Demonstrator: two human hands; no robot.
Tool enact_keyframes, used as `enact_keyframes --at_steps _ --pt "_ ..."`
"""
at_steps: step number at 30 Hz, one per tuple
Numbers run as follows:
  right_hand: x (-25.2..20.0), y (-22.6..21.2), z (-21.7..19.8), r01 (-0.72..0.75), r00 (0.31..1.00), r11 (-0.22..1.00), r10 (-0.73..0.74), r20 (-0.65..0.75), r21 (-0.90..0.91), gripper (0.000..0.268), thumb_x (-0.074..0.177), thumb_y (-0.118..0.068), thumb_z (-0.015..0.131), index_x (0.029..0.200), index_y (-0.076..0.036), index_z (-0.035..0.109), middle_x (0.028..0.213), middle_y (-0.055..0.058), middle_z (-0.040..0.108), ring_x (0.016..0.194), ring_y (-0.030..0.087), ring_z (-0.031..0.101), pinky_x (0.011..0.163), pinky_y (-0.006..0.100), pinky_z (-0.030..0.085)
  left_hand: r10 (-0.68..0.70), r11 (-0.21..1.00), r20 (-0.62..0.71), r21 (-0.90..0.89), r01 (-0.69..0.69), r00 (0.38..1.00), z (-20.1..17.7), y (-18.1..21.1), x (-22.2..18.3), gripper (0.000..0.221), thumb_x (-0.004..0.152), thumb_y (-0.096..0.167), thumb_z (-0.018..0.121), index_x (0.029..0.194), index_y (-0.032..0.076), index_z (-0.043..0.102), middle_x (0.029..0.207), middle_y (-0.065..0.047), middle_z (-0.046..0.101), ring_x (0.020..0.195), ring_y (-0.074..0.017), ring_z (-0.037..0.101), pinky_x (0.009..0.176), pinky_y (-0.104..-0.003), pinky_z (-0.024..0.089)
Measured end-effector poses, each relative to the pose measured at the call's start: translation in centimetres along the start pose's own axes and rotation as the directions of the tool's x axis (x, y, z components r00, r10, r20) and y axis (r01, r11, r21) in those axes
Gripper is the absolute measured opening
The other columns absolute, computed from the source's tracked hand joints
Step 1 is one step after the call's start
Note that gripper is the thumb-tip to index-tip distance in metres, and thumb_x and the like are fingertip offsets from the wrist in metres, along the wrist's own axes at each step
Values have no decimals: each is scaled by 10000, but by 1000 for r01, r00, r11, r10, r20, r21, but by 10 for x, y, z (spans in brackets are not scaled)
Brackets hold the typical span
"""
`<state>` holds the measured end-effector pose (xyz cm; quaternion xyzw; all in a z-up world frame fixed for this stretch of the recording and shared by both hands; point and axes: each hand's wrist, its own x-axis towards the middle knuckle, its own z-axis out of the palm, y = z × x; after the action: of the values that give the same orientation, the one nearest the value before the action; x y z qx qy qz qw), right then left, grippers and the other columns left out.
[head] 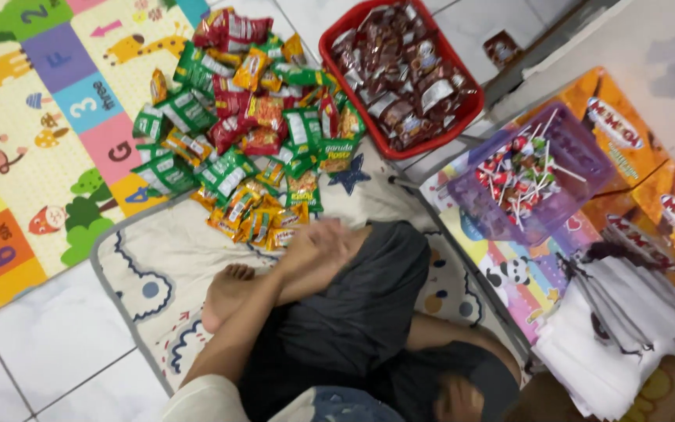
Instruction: Packing various snacks and lollipops into small gift bags and placing them into a cardboard box
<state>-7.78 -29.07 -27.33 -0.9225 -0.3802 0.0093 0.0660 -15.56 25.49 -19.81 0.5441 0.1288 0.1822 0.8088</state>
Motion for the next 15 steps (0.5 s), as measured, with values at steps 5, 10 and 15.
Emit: enact_keyframes --at_steps 5,10,15 --pt "126 -57 -23 -131 980 989 139 146 -61 202 900 -228 557 931 -290 746 902 -59 691 902 225 625 816 429 434 92 488 -613 715 501 785 -83 -30 9 357 813 343 776 1130 189 713 972 -37 686 958 -283 643 733 -467 474" --pt "122 -55 -23 -128 979 991 133 155 -44 213 923 -227 557 932 -308 753 929 -89 712 895 205 626 790 401 423 -90 -46 -544 839 542 834 -118 -96 2 809 732 319 806 1433 262 406 1347 -217 534 1240 -430 498 950 -547 449" --pt "120 -58 -25 -14 999 1000 13 -41 -16 179 858 -176 596 907 -300 717 883 -52 670 856 244 605 771 430 408 12 -180 -497 852 491 867 -123 -77 13 738 729 368 870 1345 183 507 1340 -181 506 1200 -395 524 847 -506 544"
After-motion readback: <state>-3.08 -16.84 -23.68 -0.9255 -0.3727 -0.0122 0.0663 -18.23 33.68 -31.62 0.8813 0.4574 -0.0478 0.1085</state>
